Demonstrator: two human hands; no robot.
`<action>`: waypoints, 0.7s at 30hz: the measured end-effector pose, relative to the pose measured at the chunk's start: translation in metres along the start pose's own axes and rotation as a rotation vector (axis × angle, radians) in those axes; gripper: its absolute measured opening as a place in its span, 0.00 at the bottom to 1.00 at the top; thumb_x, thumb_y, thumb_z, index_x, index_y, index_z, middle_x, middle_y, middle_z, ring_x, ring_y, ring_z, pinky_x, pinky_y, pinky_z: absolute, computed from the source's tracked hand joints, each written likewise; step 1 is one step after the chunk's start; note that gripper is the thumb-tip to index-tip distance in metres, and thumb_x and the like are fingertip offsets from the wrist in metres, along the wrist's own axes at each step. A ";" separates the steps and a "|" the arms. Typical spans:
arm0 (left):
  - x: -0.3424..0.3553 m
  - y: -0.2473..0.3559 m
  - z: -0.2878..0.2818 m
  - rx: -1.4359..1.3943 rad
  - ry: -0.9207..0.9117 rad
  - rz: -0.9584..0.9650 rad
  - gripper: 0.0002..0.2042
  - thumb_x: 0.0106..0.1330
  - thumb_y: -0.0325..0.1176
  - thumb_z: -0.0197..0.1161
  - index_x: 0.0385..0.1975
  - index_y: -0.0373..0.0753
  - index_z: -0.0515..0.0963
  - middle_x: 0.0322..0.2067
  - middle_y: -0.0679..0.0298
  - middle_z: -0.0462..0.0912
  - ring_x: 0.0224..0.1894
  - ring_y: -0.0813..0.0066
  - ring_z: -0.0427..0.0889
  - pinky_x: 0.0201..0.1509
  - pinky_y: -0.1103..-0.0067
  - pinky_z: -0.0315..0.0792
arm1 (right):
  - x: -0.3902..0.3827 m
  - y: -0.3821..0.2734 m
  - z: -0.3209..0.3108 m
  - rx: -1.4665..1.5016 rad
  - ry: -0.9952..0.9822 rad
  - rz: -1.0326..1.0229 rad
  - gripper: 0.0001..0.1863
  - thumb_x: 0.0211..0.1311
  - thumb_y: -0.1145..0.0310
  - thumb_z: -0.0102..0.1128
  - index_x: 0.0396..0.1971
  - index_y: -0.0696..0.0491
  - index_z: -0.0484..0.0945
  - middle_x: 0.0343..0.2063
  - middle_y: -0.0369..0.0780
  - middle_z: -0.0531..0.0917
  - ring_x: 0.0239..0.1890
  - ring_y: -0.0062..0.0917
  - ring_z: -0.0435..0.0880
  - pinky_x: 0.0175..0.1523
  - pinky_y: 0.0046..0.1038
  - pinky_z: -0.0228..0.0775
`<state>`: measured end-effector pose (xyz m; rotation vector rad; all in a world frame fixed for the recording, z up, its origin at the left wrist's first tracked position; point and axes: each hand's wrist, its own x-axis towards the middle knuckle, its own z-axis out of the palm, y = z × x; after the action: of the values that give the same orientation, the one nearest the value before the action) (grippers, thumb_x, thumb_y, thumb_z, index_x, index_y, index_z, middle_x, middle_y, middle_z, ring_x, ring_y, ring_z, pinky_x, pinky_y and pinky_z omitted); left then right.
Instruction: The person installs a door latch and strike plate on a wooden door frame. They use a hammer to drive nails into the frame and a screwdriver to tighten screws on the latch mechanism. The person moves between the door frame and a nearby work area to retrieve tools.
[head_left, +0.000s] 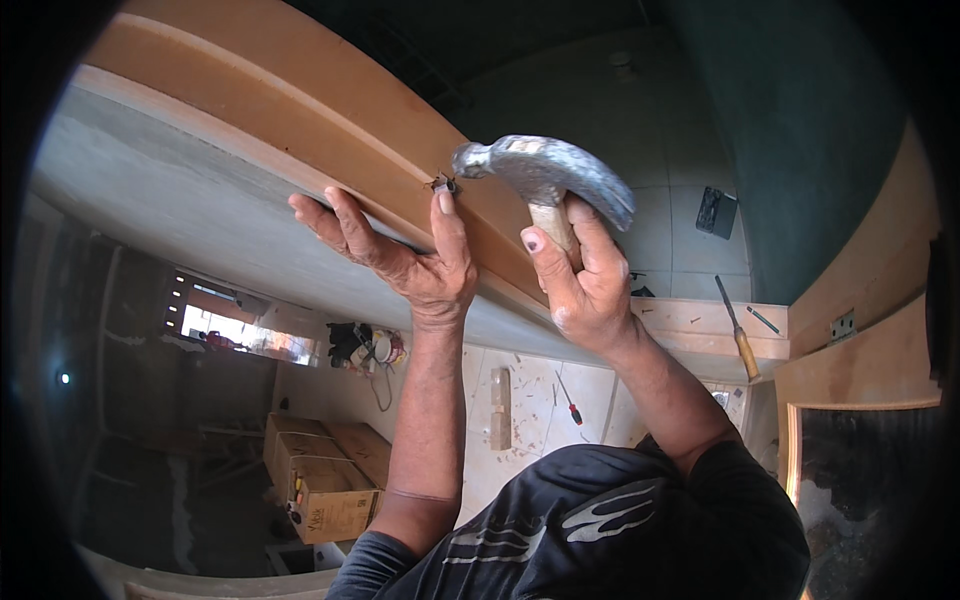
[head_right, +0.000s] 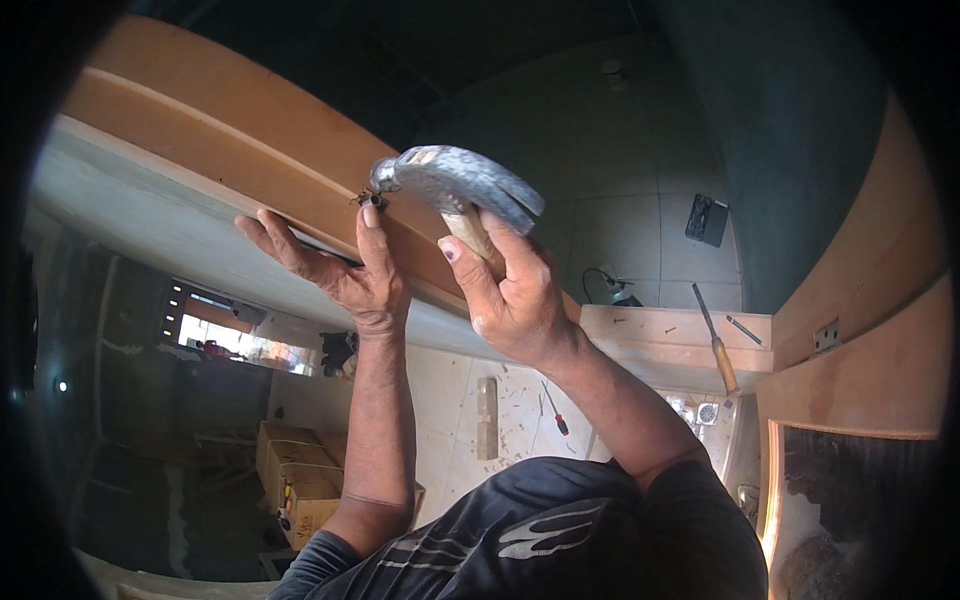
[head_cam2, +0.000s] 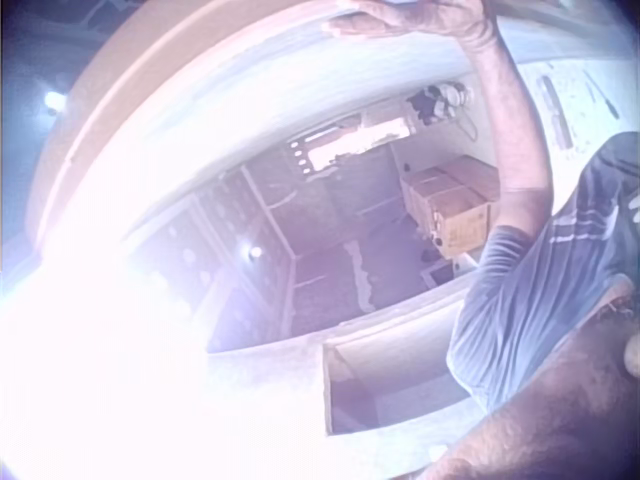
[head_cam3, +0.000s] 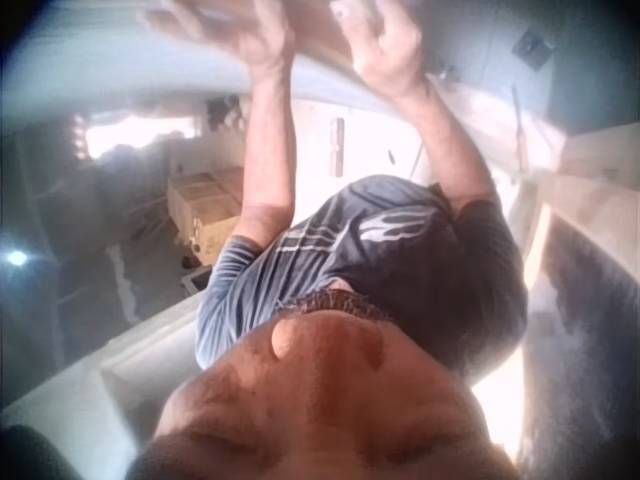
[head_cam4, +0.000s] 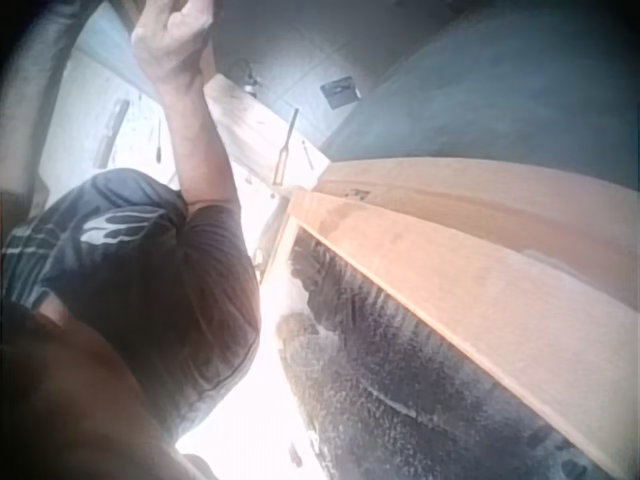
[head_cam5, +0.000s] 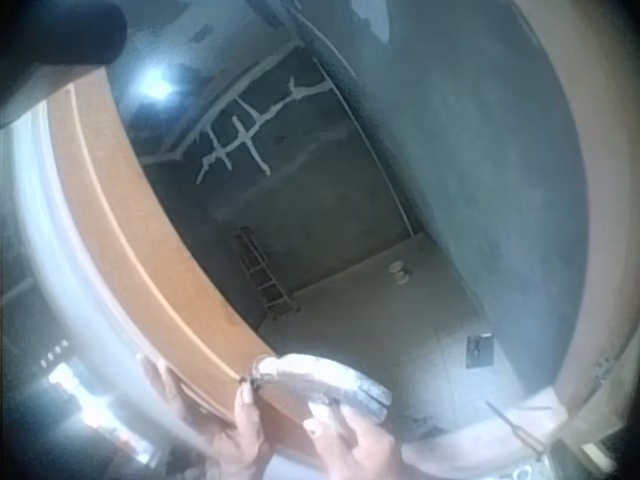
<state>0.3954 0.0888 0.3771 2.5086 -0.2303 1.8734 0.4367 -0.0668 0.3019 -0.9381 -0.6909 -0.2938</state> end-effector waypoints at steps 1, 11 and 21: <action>0.000 0.000 0.000 -0.008 0.006 -0.004 0.45 0.66 0.32 0.64 0.79 0.54 0.41 0.77 0.50 0.34 0.81 0.54 0.30 0.82 0.50 0.38 | -0.001 -0.001 0.000 0.007 0.004 0.004 0.19 0.72 0.72 0.61 0.56 0.68 0.75 0.40 0.51 0.86 0.42 0.32 0.87 0.46 0.31 0.79; 0.000 0.001 0.003 -0.056 0.021 0.019 0.46 0.66 0.30 0.65 0.79 0.51 0.41 0.78 0.49 0.34 0.81 0.54 0.29 0.82 0.51 0.37 | 0.002 0.002 0.005 0.039 0.020 0.035 0.19 0.72 0.72 0.60 0.55 0.68 0.75 0.40 0.52 0.86 0.41 0.33 0.88 0.45 0.31 0.79; -0.002 -0.001 0.002 0.008 0.011 0.033 0.46 0.65 0.30 0.66 0.79 0.52 0.42 0.77 0.50 0.34 0.81 0.53 0.31 0.82 0.52 0.38 | 0.004 0.006 0.001 -0.088 -0.063 -0.089 0.21 0.73 0.71 0.59 0.59 0.67 0.72 0.44 0.46 0.83 0.45 0.26 0.82 0.51 0.27 0.75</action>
<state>0.3971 0.0893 0.3747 2.5145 -0.2667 1.9028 0.4420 -0.0621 0.3010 -1.0053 -0.7843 -0.3770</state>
